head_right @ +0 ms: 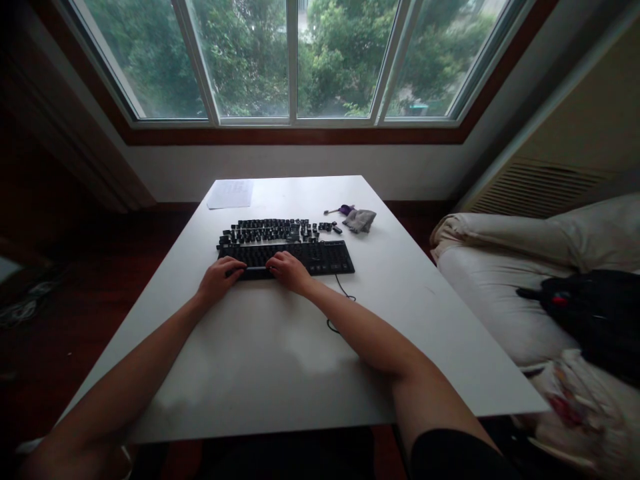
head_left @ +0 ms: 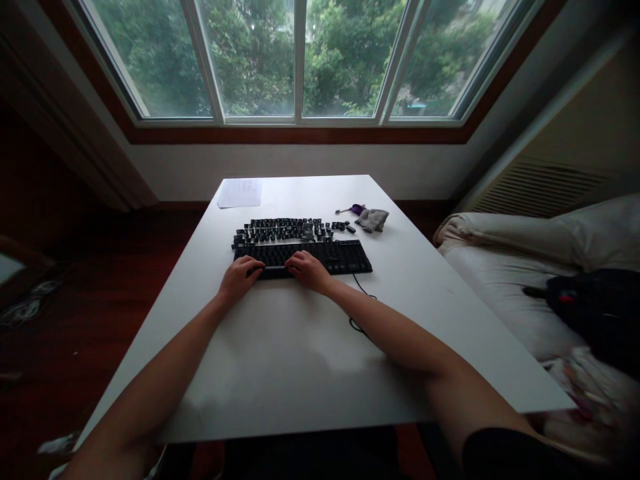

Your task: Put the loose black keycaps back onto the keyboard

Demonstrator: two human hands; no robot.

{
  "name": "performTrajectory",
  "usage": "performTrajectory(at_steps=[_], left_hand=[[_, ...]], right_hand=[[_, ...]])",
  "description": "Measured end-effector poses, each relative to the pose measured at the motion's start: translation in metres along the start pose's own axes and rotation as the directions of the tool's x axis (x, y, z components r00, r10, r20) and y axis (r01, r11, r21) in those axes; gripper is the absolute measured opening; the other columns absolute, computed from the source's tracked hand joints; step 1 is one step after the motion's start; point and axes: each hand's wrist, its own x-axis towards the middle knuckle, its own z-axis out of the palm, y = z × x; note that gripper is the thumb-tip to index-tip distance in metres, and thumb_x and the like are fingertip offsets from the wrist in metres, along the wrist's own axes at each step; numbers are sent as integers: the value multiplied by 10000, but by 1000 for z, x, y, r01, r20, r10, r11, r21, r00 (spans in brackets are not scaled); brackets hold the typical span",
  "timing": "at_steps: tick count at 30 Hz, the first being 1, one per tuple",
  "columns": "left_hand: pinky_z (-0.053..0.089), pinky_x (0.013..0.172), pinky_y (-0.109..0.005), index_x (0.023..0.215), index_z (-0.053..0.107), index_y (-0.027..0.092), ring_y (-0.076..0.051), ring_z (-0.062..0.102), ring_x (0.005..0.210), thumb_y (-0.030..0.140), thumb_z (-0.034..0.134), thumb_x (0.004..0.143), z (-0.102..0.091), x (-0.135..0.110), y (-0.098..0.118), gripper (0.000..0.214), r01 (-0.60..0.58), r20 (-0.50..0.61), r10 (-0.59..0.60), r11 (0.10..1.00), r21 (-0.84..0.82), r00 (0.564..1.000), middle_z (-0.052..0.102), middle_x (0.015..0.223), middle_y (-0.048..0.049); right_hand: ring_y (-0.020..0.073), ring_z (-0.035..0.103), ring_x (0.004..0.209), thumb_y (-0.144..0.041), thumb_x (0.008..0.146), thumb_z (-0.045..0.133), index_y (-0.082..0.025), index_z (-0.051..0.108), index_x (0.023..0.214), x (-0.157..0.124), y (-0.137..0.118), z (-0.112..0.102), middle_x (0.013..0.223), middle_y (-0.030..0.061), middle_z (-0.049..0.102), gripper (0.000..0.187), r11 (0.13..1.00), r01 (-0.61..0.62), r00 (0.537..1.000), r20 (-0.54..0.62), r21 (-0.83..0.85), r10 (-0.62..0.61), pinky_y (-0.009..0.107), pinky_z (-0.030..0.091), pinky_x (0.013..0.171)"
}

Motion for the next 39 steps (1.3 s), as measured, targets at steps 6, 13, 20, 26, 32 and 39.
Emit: performTrajectory(at_steps=[6, 13, 20, 26, 32, 39], left_hand=[[503, 930, -386, 1064, 748, 250, -230, 617, 1017, 346, 571, 936, 1, -1, 1, 239, 11, -14, -11, 1000, 7, 1000, 680, 1042, -65], [504, 937, -388, 1069, 753, 241, -232, 623, 1019, 354, 571, 934, -2, 0, 3, 253, 32, -3, -32, 999, -16, 999, 682, 1049, -72], [523, 902, -357, 1061, 755, 246, -213, 642, 976, 371, 571, 931, -5, 0, 4, 258, 39, 29, -38, 999, -29, 999, 687, 1049, -65], [528, 888, -353, 1069, 757, 245, -209, 653, 958, 366, 556, 946, -2, 1, 3, 265, 30, 2, -30, 1000, -8, 1000, 697, 1044, -60], [534, 848, -352, 1048, 772, 255, -207, 664, 916, 361, 570, 947, 1, 0, 0, 250, 26, -31, -26, 999, 25, 999, 711, 1012, -53], [539, 849, -349, 1036, 776, 270, -199, 673, 908, 351, 588, 944, 4, -1, -2, 225, 12, -79, -11, 1000, 9, 997, 724, 1025, -41]], right_hand=[[206, 532, 992, -157, 939, 605, -224, 698, 1026, 0, -3, -2, 1040, 74, 644, 144, 1000, -12, 1000, 0, -17, 12, 332, 439, 898], [201, 542, 981, -176, 934, 622, -229, 709, 1023, 0, 0, 0, 1026, 64, 655, 135, 1000, -14, 1000, 5, 1, 14, 323, 439, 883], [198, 553, 964, -193, 944, 612, -222, 720, 1028, -1, 2, 0, 1014, 68, 670, 139, 1000, -5, 1000, -14, 20, 5, 319, 441, 865], [186, 571, 930, -182, 933, 629, -209, 730, 1010, 0, 4, 0, 989, 61, 686, 129, 999, -9, 1000, -23, 48, 10, 305, 438, 848], [187, 586, 944, -156, 921, 632, -210, 735, 1013, 2, 5, 2, 993, 58, 696, 148, 997, -42, 999, -8, 69, 42, 308, 443, 851], [190, 581, 943, -147, 914, 637, -212, 739, 1006, 3, 3, 1, 980, 60, 687, 151, 996, -57, 998, -8, 72, 58, 312, 440, 845]])
